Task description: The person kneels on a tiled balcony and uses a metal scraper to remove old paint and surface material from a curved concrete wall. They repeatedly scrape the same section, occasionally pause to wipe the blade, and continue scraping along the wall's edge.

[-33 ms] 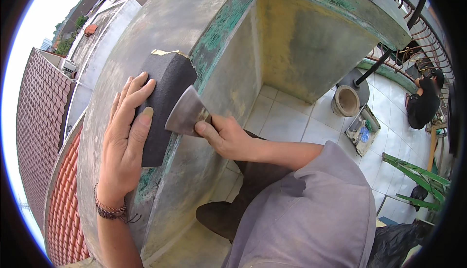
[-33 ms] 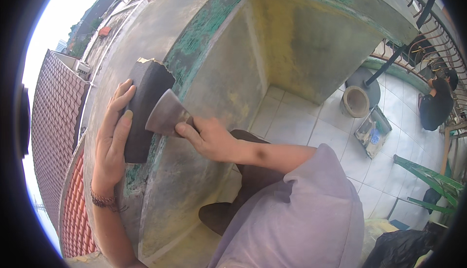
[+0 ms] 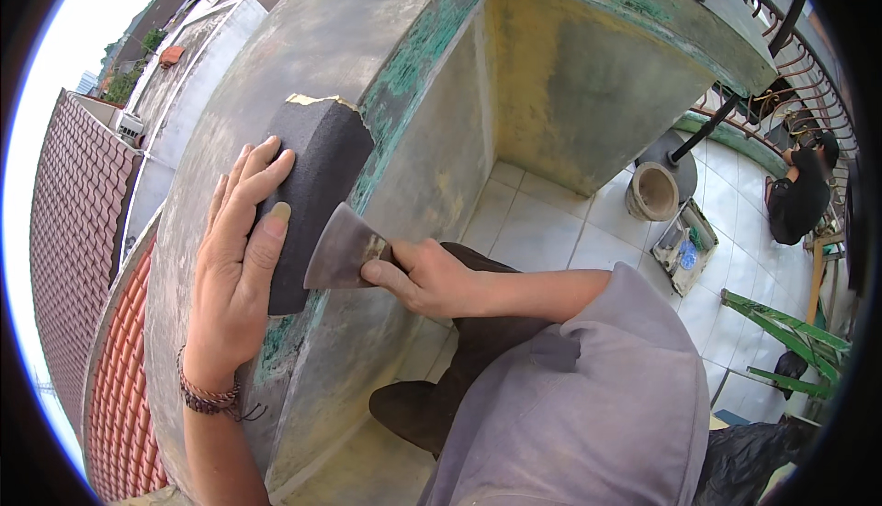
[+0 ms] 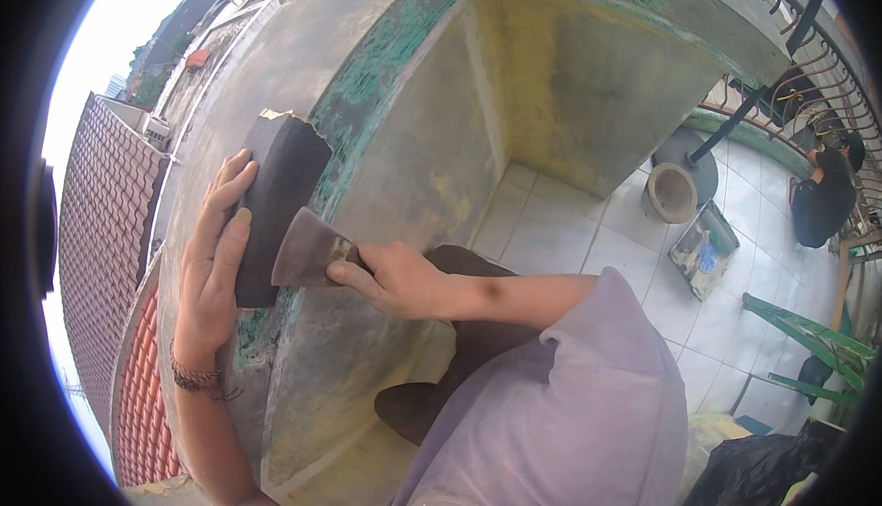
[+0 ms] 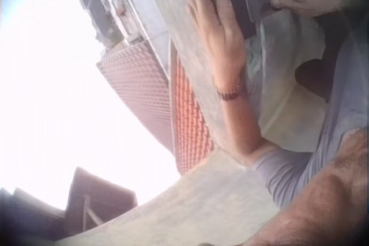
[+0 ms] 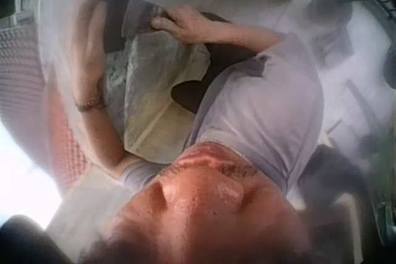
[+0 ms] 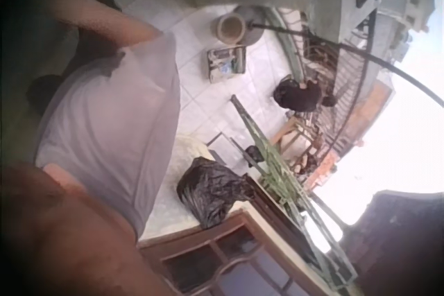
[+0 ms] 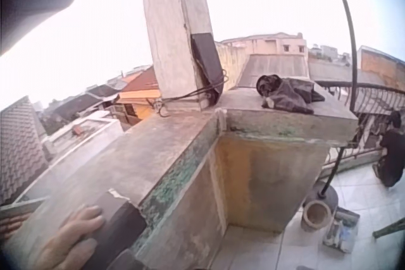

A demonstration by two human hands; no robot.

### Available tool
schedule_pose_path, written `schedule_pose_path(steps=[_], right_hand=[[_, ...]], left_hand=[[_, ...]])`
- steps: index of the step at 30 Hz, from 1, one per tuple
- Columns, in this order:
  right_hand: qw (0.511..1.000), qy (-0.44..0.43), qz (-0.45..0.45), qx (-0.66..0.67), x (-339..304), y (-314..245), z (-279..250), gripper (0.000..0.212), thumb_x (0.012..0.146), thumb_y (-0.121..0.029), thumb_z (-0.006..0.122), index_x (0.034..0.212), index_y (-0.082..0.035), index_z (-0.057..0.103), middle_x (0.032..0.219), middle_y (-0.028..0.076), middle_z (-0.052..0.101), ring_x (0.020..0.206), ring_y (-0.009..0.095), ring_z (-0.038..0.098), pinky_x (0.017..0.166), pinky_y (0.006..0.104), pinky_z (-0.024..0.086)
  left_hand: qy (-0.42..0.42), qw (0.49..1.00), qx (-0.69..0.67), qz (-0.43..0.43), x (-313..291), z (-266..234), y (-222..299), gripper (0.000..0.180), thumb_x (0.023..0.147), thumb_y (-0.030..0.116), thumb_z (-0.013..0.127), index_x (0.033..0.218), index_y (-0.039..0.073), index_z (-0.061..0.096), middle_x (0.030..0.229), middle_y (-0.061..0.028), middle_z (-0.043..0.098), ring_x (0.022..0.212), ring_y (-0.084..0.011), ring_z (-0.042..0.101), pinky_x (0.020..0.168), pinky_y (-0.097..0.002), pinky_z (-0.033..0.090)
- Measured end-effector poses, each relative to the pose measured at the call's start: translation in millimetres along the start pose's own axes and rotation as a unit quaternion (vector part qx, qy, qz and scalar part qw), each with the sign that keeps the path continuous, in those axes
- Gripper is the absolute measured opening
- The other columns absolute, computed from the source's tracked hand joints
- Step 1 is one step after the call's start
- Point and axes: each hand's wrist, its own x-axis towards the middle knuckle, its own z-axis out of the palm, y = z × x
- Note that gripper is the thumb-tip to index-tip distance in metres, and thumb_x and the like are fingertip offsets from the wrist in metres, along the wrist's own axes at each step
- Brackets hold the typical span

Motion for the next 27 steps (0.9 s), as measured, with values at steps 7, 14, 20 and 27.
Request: schedule_pose_path(steps=[7,14,20,27], right_hand=[[0.995,-0.057,-0.086,-0.006,-5,9,7,0.05,0.1,-0.045,0.052,0.089,0.003,0.063,0.068,0.022,0.06,0.064,0.036,0.063,0.06,0.0433,0.048],[0.995,-0.075,-0.051,-0.051,-6,4,4,0.049,0.099,-0.044,0.054,0.085,0.002,0.062,0.063,0.021,0.058,0.058,0.036,0.06,0.055,0.0423,0.047],[0.999,-0.028,-0.012,0.018,-2,1,9,0.045,0.099,-0.041,0.055,0.087,0.001,0.062,0.064,0.02,0.059,0.06,0.038,0.06,0.057,0.0427,0.047],[0.994,-0.086,-0.052,-0.037,-9,8,9,0.047,0.099,-0.043,0.054,0.089,0.003,0.062,0.065,0.02,0.059,0.06,0.037,0.06,0.057,0.0432,0.047]], left_hand=[[0.0,1.0,0.018,0.019,10,-2,1,0.039,0.1,0.022,0.049,0.134,0.005,0.056,0.145,-0.0146,0.048,0.144,-0.0316,0.033,0.119,-0.0428,0.02],[0.007,1.0,0.021,0.007,4,0,-5,0.038,0.1,0.022,0.05,0.134,0.006,0.056,0.146,-0.0144,0.048,0.143,-0.032,0.033,0.119,-0.0434,0.02],[-0.018,0.999,0.041,-0.002,5,-4,-3,0.044,0.099,0.024,0.046,0.139,0.007,0.052,0.15,-0.0165,0.042,0.146,-0.0317,0.028,0.119,-0.044,0.021],[0.006,1.0,0.016,0.025,8,1,-9,0.039,0.1,0.026,0.05,0.135,0.007,0.056,0.145,-0.0147,0.049,0.144,-0.0327,0.032,0.119,-0.0441,0.02]])
